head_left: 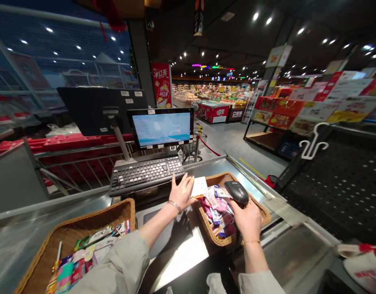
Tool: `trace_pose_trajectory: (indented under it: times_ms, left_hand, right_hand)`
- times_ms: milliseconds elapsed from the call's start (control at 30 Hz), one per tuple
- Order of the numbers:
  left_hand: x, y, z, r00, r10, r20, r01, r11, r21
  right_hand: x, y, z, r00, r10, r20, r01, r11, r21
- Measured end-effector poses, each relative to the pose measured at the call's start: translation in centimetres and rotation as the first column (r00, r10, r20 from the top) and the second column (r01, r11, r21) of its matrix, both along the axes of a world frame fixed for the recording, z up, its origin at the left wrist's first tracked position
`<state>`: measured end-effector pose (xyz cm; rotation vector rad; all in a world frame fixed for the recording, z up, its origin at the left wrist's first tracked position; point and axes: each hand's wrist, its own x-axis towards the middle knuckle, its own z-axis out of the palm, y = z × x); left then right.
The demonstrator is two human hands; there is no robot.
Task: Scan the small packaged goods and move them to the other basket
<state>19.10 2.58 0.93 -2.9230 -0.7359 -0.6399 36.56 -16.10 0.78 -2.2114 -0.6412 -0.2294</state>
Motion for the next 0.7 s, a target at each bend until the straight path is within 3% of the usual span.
trace_pose_trajectory:
  times_ms: [233, 400, 500, 700]
  left_hand:
    - [4.7, -1.2, -1.2, 0.996, -0.088, 0.008, 0.088, 0.994, -0.058]
    - [7.8, -2.1, -2.6, 0.998, 0.023, 0.056, -0.02, 0.998, -0.053]
    - [7.3, -1.8, -2.6, 0.998, 0.042, 0.042, -0.04, 0.998, -0.045]
    - [3.3, -0.8, -1.5, 0.992, 0.121, 0.029, -0.119, 0.991, -0.067]
  right_hand:
    - [1.5, -1.7, 0.5, 0.992, -0.088, -0.092, 0.086, 0.996, -0.028]
    - [1.9, -2.2, 0.5, 0.99, -0.102, -0.099, 0.101, 0.995, -0.022]
    - [1.9, -2.1, 0.4, 0.992, -0.089, -0.094, 0.088, 0.996, -0.012]
    - [0.5, -0.1, 0.3, 0.999, 0.022, -0.037, -0.021, 1.0, 0.013]
